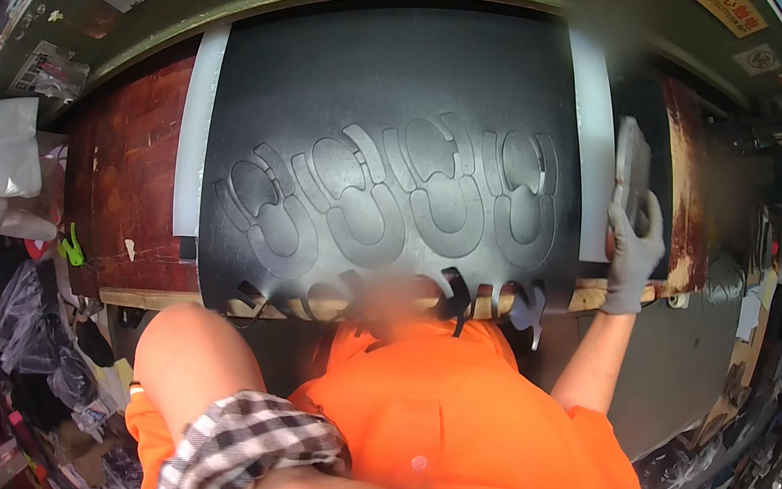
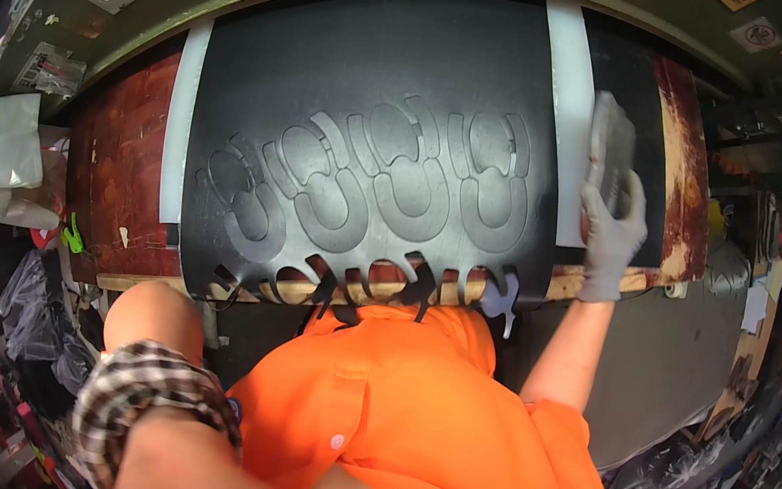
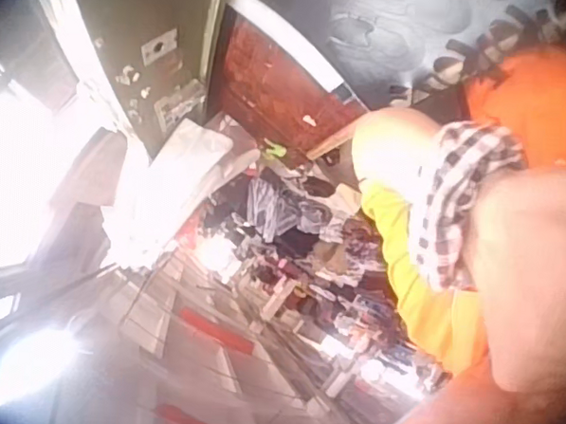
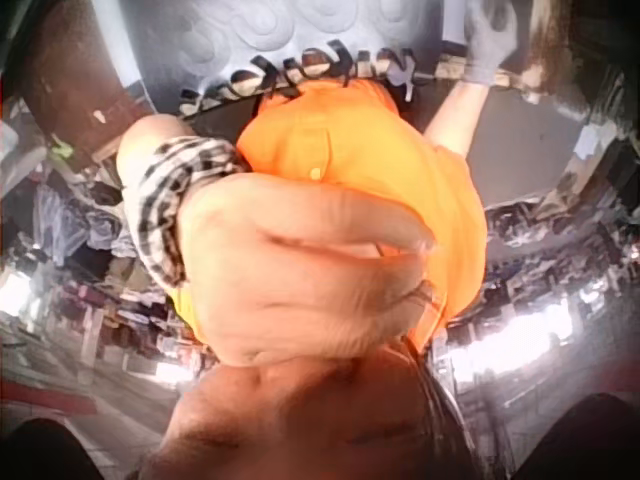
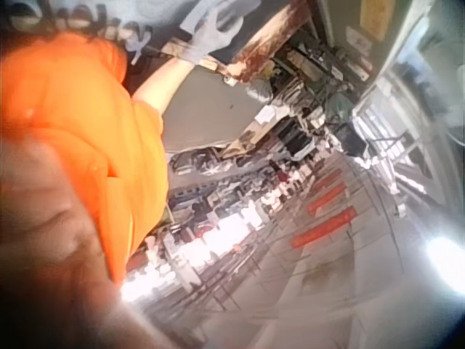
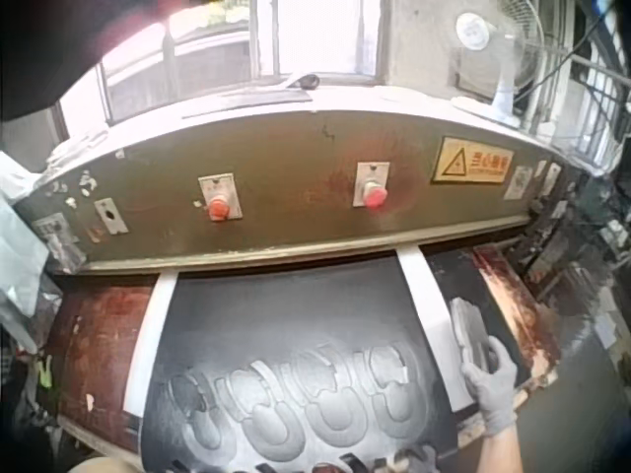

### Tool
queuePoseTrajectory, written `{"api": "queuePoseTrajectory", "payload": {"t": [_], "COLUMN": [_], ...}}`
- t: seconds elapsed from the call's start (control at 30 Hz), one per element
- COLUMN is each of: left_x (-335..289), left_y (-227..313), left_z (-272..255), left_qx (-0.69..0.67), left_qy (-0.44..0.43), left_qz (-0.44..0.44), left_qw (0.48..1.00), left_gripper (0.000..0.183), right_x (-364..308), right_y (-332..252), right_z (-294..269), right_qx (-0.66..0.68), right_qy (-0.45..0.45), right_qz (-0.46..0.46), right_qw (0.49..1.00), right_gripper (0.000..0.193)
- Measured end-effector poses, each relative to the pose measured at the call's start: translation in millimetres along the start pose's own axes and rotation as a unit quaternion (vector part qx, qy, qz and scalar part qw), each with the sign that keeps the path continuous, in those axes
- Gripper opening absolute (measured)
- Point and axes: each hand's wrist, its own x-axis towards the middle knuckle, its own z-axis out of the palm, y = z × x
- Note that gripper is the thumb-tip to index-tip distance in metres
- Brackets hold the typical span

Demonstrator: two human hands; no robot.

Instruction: The person operates a hydraulic cutting press to cut shapes from black rubber sheets. They place a sheet on the press bed, align it, press the activation button to cut, then remove the cut pieces and excess material. The process is repeated with multiple sheets.

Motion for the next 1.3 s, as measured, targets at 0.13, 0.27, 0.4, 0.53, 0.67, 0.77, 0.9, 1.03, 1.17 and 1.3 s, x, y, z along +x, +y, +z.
{"api": "queuePoseTrajectory", "payload": {"t": [0.13, 0.27, 0.4, 0.53, 0.67, 0.77, 0.9, 1.03, 1.17, 1.3], "left_x": [32, 9, -48, -98, -110, -108, -114, -124, -120, -114], "left_y": [-64, -130, -229, -258, -257, -259, -259, -264, -286, -295], "left_z": [-41, 8, 93, 129, 134, 134, 136, 136, 122, 115], "left_qx": [0.002, 0.243, 0.242, 0.317, 0.305, 0.304, 0.263, 0.246, -0.028, -0.181], "left_qy": [-0.048, -0.06, -0.212, -0.243, -0.236, -0.246, -0.183, -0.123, 0.103, 0.213], "left_qz": [0.119, -0.199, -0.168, -0.158, -0.171, -0.121, -0.178, -0.24, -0.414, -0.499], "left_qw": [0.992, 0.948, 0.932, 0.903, 0.907, 0.913, 0.93, 0.931, 0.904, 0.82], "left_gripper": [0.015, 0.031, 0.032, 0.032, 0.035, 0.049, 0.042, 0.033, 0.038, 0.047], "right_x": [34, 4, -53, -76, -55, -48, -61, -77, -85, -105], "right_y": [50, 70, 53, 43, 58, 67, 61, 40, 16, 1], "right_z": [-46, -72, -53, -39, -30, -24, -21, -22, -11, 12], "right_qx": [-0.303, -0.434, -0.353, -0.157, 0.137, 0.311, 0.377, 0.424, 0.142, -0.222], "right_qy": [0.082, 0.096, -0.05, -0.215, -0.359, -0.42, -0.39, -0.382, -0.241, 0.019], "right_qz": [-0.066, -0.197, -0.189, 0.047, 0.018, 0.034, -0.005, 0.052, 0.03, -0.276], "right_qw": [0.947, 0.874, 0.915, 0.963, 0.923, 0.852, 0.84, 0.82, 0.96, 0.935], "right_gripper": [0.082, 0.067, 0.051, 0.066, 0.076, 0.078, 0.083, 0.08, 0.065, 0.054]}}
